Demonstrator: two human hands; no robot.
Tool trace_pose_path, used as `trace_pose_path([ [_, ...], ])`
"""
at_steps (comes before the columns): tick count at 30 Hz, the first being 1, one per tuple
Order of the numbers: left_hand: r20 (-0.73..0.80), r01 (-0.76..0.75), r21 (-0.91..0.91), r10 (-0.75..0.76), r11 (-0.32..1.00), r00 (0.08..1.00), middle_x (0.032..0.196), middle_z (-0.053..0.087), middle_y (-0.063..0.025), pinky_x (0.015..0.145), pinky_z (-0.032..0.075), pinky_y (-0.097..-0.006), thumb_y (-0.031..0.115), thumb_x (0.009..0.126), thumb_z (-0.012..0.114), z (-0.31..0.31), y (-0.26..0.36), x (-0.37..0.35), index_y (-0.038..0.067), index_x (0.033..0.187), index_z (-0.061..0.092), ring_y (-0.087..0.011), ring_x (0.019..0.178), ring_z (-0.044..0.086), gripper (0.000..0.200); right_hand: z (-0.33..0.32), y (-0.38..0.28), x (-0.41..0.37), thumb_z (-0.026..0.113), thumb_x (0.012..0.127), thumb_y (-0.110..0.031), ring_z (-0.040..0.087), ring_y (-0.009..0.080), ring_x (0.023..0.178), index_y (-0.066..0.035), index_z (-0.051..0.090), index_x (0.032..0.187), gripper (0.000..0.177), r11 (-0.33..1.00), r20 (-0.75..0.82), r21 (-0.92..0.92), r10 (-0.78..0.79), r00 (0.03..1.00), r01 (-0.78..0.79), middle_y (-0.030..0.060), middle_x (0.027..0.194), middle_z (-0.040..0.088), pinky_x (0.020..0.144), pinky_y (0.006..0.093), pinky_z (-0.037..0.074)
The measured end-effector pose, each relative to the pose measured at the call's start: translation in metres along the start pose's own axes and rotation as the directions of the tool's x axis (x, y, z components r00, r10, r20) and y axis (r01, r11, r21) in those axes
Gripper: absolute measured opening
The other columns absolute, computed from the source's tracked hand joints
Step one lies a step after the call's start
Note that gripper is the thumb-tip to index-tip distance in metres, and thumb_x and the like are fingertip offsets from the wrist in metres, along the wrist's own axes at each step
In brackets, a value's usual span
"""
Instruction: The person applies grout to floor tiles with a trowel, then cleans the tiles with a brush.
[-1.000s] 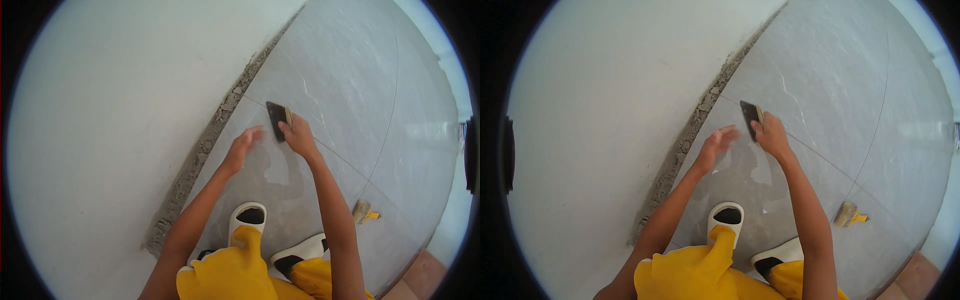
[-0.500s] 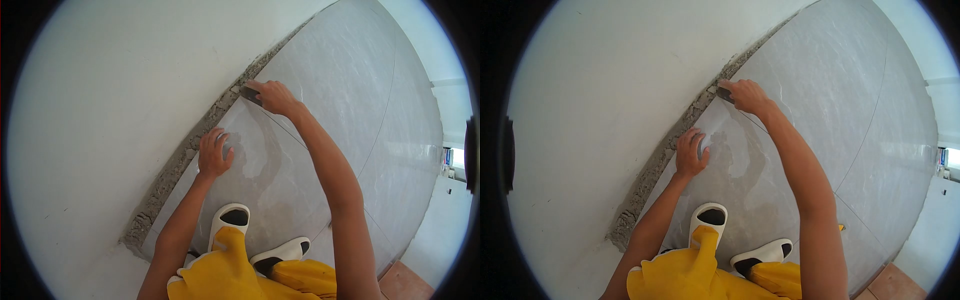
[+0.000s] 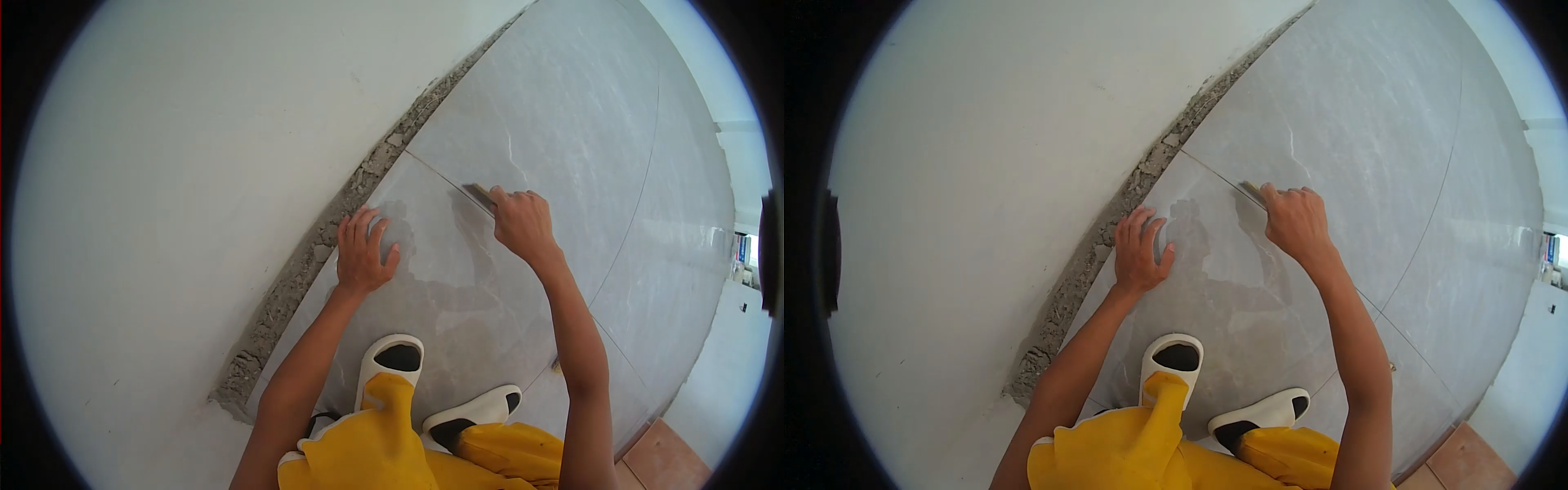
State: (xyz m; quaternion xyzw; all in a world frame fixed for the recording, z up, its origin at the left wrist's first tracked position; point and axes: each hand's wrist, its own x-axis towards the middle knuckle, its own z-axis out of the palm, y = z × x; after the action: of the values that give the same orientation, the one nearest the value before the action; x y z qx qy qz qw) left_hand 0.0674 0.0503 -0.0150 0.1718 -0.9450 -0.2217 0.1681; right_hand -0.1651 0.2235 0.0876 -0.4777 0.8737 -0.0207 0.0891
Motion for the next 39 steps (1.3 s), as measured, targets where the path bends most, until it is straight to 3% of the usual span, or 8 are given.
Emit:
trace_pose_path([
  [4, 0.010, -0.005, 0.003, 0.005, 1.000, 1.000, 0.129, 0.045, -0.0131, 0.106, 0.027, -0.0528, 0.025, 0.079, 0.062, 0.002, 0.002, 0.002, 0.007, 0.118, 0.054, -0.0324, 0.129, 0.038, 0.043, -0.014, -0.012, -0.002, 0.063, 0.073, -0.006, 0.060, 0.0294, 0.067, -0.006, 0.058, 0.090, 0.018, 0.982, -0.163, 0.187, 0.031, 0.986, 0.000, 0.0148, 0.077, 0.059, 0.057, 0.0413, 0.046],
  [7, 0.012, 0.008, 0.002, -0.008, 1.000, 1.000, 0.129, 0.045, -0.0128, 0.107, 0.026, -0.0533, 0.026, 0.081, 0.061, 0.002, 0.002, 0.000, 0.007, 0.118, 0.054, -0.0316, 0.129, 0.038, 0.043, 0.039, -0.045, -0.007, 0.062, 0.074, -0.007, 0.061, 0.0254, 0.075, -0.004, 0.060, 0.091, 0.017, 0.976, -0.227, 0.060, -0.192, 0.955, 0.210, 0.0140, 0.089, 0.058, 0.058, 0.0383, 0.049],
  [13, 0.001, 0.010, 0.012, -0.010, 1.000, 1.000, 0.128, 0.047, -0.0126, 0.107, 0.025, -0.0536, 0.028, 0.082, 0.059, 0.005, 0.002, 0.000, 0.007, 0.117, 0.055, -0.0313, 0.129, 0.039, 0.041, 0.076, -0.076, 0.041, 0.059, 0.077, -0.011, 0.060, 0.0219, 0.080, -0.002, 0.063, 0.084, 0.012, 0.982, -0.098, -0.130, -0.148, 0.984, 0.135, 0.0097, 0.088, 0.056, 0.059, 0.0331, 0.050],
  [23, -0.015, 0.001, 0.002, -0.001, 1.000, 1.000, 0.128, 0.048, -0.0127, 0.106, 0.026, -0.0537, 0.028, 0.083, 0.059, 0.004, 0.001, 0.002, 0.007, 0.116, 0.055, -0.0312, 0.129, 0.040, 0.040, 0.061, -0.084, 0.043, 0.057, 0.080, -0.011, 0.064, 0.0233, 0.081, -0.001, 0.062, 0.085, 0.012, 0.989, 0.003, -0.095, -0.116, 0.993, 0.116, 0.0120, 0.086, 0.059, 0.060, 0.0337, 0.053],
  [32, -0.011, -0.009, 0.003, 0.009, 1.000, 1.000, 0.128, 0.048, -0.0131, 0.106, 0.027, -0.0546, 0.027, 0.083, 0.058, 0.005, 0.001, 0.002, 0.007, 0.116, 0.054, -0.0321, 0.128, 0.040, 0.039, 0.063, -0.102, 0.072, 0.059, 0.078, -0.012, 0.065, 0.0243, 0.078, -0.003, 0.064, 0.081, 0.011, 0.985, -0.044, -0.073, -0.158, 0.986, 0.154, 0.0121, 0.084, 0.060, 0.058, 0.0344, 0.053],
  [35, -0.009, -0.007, 0.009, 0.007, 1.000, 1.000, 0.128, 0.047, -0.0132, 0.106, 0.027, -0.0549, 0.027, 0.083, 0.058, 0.006, 0.001, 0.001, 0.007, 0.116, 0.054, -0.0324, 0.128, 0.040, 0.039, 0.066, -0.095, 0.078, 0.058, 0.081, -0.013, 0.065, 0.0251, 0.083, -0.004, 0.068, 0.085, 0.014, 0.989, -0.044, -0.118, -0.089, 0.995, 0.084, 0.0142, 0.087, 0.062, 0.061, 0.0347, 0.053],
  [38, -0.013, -0.012, -0.007, 0.012, 1.000, 1.000, 0.128, 0.047, -0.0132, 0.106, 0.026, -0.0549, 0.027, 0.083, 0.058, 0.006, 0.000, 0.001, 0.007, 0.117, 0.054, -0.0322, 0.128, 0.040, 0.039, 0.071, -0.103, 0.068, 0.061, 0.081, -0.015, 0.065, 0.0282, 0.087, -0.004, 0.066, 0.094, 0.018, 0.965, -0.005, -0.137, -0.228, 0.974, 0.225, 0.0148, 0.092, 0.063, 0.064, 0.0396, 0.054],
  [39, -0.012, -0.016, -0.002, 0.015, 1.000, 1.000, 0.128, 0.047, -0.0132, 0.106, 0.026, -0.0548, 0.027, 0.083, 0.058, 0.005, -0.001, 0.001, 0.007, 0.117, 0.054, -0.0323, 0.128, 0.040, 0.039, 0.062, -0.096, 0.068, 0.063, 0.079, -0.015, 0.065, 0.0299, 0.085, -0.004, 0.064, 0.099, 0.023, 0.992, 0.008, -0.025, -0.126, 0.992, 0.126, 0.0152, 0.092, 0.064, 0.066, 0.0414, 0.053],
])
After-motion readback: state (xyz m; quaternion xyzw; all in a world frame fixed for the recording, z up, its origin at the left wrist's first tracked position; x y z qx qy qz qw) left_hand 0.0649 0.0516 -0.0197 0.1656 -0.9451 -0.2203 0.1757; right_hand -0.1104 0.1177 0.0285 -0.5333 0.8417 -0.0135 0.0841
